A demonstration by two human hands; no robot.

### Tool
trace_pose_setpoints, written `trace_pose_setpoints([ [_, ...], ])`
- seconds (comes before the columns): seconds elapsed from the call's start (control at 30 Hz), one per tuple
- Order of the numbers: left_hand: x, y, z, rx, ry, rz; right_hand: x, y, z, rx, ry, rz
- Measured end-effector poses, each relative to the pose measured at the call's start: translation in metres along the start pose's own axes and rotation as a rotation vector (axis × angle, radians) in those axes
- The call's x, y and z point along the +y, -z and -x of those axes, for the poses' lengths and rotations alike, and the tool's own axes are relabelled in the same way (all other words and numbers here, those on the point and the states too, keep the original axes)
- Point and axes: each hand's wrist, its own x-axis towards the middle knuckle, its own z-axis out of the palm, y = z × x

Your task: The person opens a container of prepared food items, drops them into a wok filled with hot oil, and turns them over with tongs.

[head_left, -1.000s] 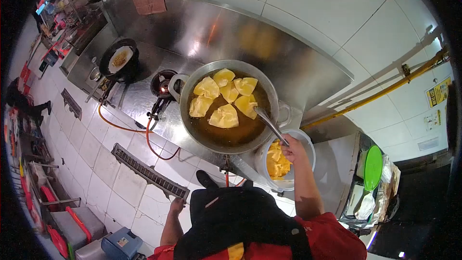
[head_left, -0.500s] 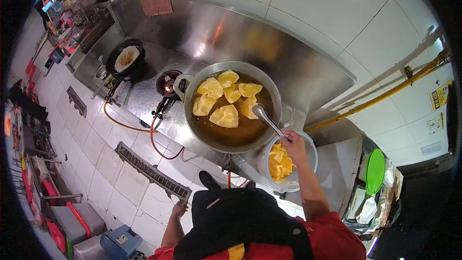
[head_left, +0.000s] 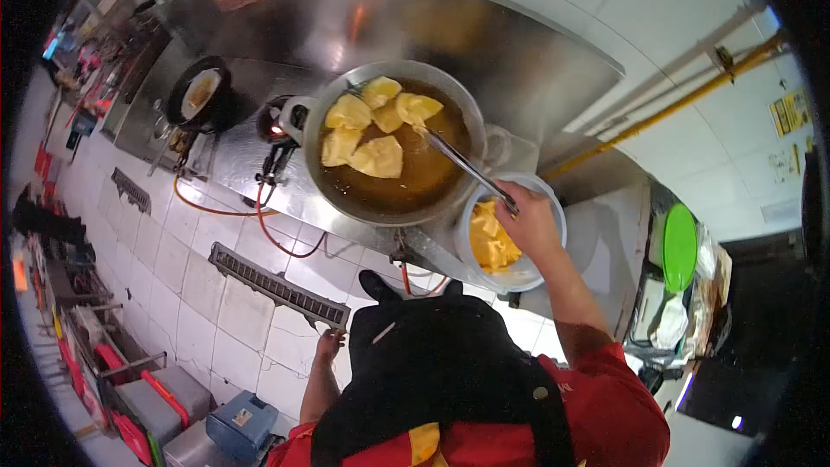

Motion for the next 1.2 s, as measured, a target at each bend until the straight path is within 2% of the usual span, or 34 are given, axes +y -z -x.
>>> trace_pose_setpoints([
  [0.03, 0.002, -0.002, -0.004, -0.008, -0.032, 0.037, 0.0, 0.003, 0.001, 0.025, 0.015, -0.05],
  [0.17, 0.032, -0.016, 0.016, -0.018, 0.074, -0.166, 0.012, 0.008, 0.017, 0.048, -0.02, -0.087],
  [0.3, 0.039, -0.029, 0.027, -0.015, 0.089, -0.175, 0.025, 0.012, 0.034, 0.021, -0.064, -0.152],
  [0.43, 0.044, -0.041, 0.034, -0.029, 0.142, -0.31, 0.047, 0.037, 0.059, 0.106, -0.106, -0.298],
  [0.5, 0.033, -0.039, 0.021, -0.052, 0.133, -0.218, 0.055, 0.065, 0.081, 0.154, -0.237, -0.472],
  [0.63, 0.047, -0.059, 0.028, -0.077, 0.08, -0.258, 0.058, 0.115, 0.139, 0.126, -0.752, -0.714],
  [0.7, 0.04, -0.066, 0.022, -0.07, -0.018, -0.201, 0.071, 0.114, 0.165, 0.127, -0.807, -0.773],
  [0.73, 0.044, -0.072, 0.025, -0.066, -0.017, -0.198, 0.078, 0.108, 0.175, 0.132, -0.869, -0.831],
  [0.83, 0.054, -0.084, 0.032, -0.084, 0.06, -0.176, 0.106, 0.068, 0.19, 0.166, -0.864, -0.98],
  [0.87, 0.051, -0.085, 0.032, -0.11, 0.032, -0.132, 0.107, 0.064, 0.186, 0.151, -1.014, -1.082],
  [0.9, 0.049, -0.086, 0.03, -0.137, 0.003, -0.087, 0.108, 0.058, 0.181, 0.147, -1.011, -1.084],
  [0.97, 0.04, -0.079, 0.016, -0.168, 0.083, -0.053, 0.122, 0.037, 0.173, 0.102, -1.076, -1.194],
  [1.03, 0.042, -0.079, 0.024, -0.098, 0.043, -0.294, 0.135, 0.028, 0.171, 0.031, -1.057, -1.21],
  [1.1, 0.035, -0.071, 0.025, -0.076, -0.019, -0.241, 0.132, 0.035, 0.161, 0.022, -0.981, -0.901],
  [1.2, 0.034, -0.061, 0.026, 0.021, -0.026, -0.109, 0.086, 0.093, 0.135, 0.001, -0.903, -0.736],
])
